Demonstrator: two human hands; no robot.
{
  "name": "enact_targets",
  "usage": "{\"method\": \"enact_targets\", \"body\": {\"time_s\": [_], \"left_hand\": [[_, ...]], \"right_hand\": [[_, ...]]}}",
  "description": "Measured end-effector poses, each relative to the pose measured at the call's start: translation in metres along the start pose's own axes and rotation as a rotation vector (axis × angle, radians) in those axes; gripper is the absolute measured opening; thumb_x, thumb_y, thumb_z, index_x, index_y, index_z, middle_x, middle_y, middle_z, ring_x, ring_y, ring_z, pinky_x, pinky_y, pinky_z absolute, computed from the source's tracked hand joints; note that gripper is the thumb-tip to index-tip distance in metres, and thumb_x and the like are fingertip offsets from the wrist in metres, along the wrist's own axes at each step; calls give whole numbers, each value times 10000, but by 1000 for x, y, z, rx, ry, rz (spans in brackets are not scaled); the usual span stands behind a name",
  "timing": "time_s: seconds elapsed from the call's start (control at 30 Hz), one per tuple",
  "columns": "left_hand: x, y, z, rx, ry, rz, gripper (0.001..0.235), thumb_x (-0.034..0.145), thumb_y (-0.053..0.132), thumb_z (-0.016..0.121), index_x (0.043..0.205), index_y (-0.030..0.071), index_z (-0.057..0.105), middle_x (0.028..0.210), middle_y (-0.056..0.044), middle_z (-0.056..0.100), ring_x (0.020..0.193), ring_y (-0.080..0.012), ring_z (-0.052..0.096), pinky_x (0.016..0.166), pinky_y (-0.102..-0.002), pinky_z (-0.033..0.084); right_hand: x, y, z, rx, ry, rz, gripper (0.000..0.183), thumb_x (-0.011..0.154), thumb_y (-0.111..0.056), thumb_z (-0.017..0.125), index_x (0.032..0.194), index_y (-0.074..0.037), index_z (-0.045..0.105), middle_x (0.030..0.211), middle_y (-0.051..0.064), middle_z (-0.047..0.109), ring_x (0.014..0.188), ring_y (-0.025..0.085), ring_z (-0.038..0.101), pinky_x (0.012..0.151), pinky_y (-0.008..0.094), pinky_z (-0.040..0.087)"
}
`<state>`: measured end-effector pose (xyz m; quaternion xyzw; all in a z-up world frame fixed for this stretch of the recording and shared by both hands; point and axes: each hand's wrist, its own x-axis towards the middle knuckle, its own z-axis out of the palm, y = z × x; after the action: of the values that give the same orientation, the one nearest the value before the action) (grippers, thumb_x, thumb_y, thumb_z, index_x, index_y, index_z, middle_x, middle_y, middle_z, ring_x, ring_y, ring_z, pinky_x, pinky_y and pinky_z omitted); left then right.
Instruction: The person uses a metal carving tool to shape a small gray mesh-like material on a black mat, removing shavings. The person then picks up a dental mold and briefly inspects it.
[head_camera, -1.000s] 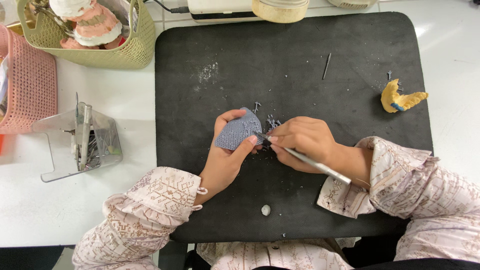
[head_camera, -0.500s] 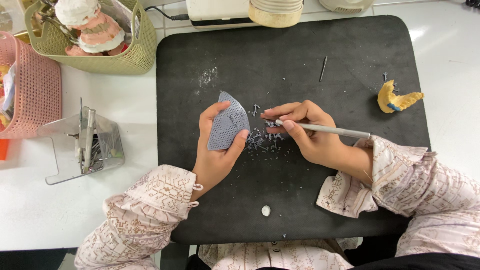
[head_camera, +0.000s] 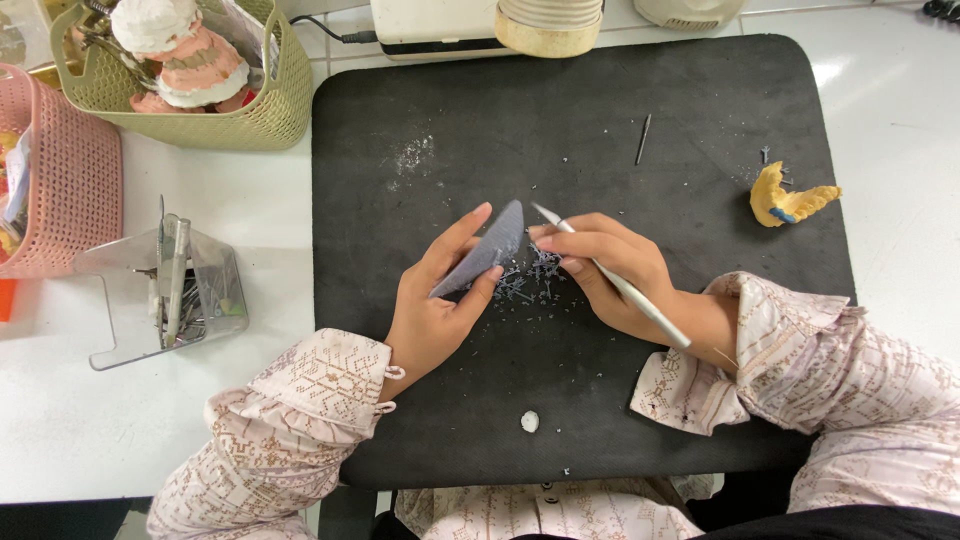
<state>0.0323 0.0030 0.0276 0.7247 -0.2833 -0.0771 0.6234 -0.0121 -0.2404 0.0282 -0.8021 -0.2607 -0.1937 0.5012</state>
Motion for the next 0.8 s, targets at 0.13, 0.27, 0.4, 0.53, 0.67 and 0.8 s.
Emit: {"method": "enact_targets", "body": {"time_s": [0.13,0.27,0.4,0.53,0.67,0.8], "left_hand": [[1,6,2,40,0,42,451,974,44,701,1399,73,556,1093,-74,742,952,-145,733,832,-262,594],[2,14,-1,385,-5,278,338,896,46,742,1224,86,673,1057,-76,743,907,-225,729,794,-330,572],[5,24,2,478,-17,344,296,857,64,760,1148,85,713,977,-67,745,821,-250,707,726,-370,542],[5,28,3,451,60,339,220,885,24,763,1092,81,716,959,-65,744,840,-223,716,748,-333,554],[5,32,2,398,85,422,205,893,-21,754,1073,68,708,964,-62,741,857,-206,712,766,-309,560],[3,32,3,424,118,495,185,905,-29,735,1064,62,705,979,-70,743,883,-230,700,766,-324,544]], "right_hand": [[7,-7,0,-128,42,32,587,909,-234,799,1380,-23,520,1335,173,583,1139,266,640,1008,346,548],[11,-11,8,-154,53,59,698,784,-281,895,1319,-36,520,1318,178,530,1231,320,571,1072,396,485],[12,-7,8,-133,52,143,498,800,-254,915,1155,-85,609,1250,148,600,1190,296,616,1021,383,511],[10,0,5,-244,54,44,378,793,-218,916,1035,-116,645,1192,114,649,1127,299,617,979,417,469],[13,1,2,-285,21,-155,320,824,-193,876,1029,-138,637,1108,61,626,1121,271,639,1006,440,436],[14,-2,1,-320,-18,-277,281,891,-186,838,1065,-128,624,1062,37,607,1117,254,648,1035,445,431]]}}
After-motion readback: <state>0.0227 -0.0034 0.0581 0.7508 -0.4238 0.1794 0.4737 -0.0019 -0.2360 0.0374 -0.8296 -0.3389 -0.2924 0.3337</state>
